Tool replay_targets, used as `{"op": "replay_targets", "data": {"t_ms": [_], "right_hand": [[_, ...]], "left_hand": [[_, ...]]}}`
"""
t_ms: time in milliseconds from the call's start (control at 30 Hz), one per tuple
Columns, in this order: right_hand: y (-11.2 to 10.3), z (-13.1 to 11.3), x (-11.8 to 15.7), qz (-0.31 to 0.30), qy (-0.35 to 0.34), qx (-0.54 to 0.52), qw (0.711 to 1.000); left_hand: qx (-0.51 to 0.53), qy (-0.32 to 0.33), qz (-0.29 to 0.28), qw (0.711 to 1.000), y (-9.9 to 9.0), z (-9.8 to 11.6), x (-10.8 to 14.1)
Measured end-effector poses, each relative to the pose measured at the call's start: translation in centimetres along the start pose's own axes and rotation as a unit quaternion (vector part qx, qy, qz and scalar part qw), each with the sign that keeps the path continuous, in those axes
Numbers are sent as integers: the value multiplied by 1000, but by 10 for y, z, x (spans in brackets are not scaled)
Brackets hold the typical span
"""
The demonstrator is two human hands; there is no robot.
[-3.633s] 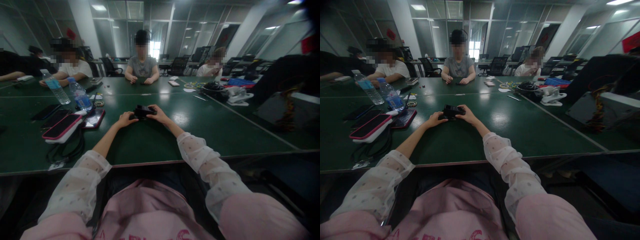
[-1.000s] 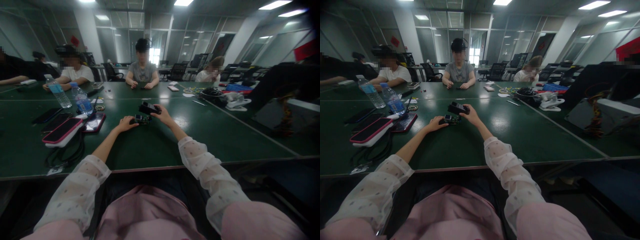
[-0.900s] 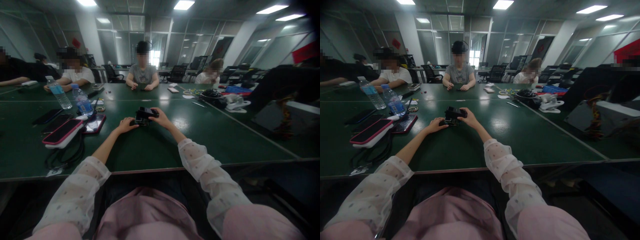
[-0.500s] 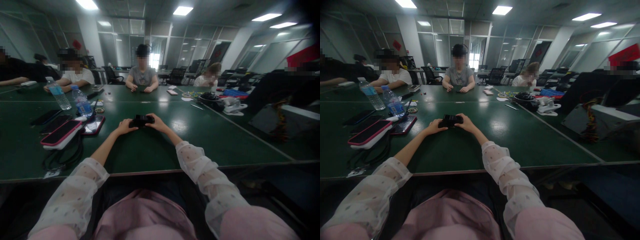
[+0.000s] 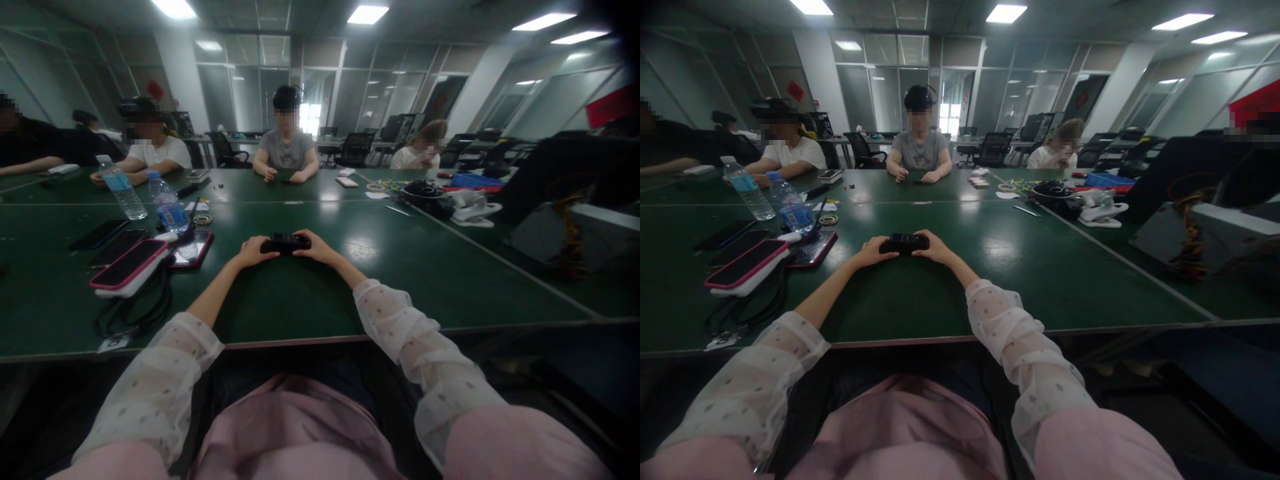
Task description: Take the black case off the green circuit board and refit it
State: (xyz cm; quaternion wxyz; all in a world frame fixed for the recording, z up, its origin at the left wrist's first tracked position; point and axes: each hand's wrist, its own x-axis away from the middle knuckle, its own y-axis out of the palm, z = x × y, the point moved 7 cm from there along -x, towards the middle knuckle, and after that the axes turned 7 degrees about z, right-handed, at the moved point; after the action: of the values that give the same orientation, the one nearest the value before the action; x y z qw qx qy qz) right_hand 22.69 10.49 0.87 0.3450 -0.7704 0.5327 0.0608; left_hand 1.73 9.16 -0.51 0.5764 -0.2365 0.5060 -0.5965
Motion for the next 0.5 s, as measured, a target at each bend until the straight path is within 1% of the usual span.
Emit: {"op": "replay_targets", "data": {"t_ms": [500], "right_hand": [[-2,-3,1,23,22,-23,999]], "left_hand": [[-9,3,12,1000,1,-2,-1]]}}
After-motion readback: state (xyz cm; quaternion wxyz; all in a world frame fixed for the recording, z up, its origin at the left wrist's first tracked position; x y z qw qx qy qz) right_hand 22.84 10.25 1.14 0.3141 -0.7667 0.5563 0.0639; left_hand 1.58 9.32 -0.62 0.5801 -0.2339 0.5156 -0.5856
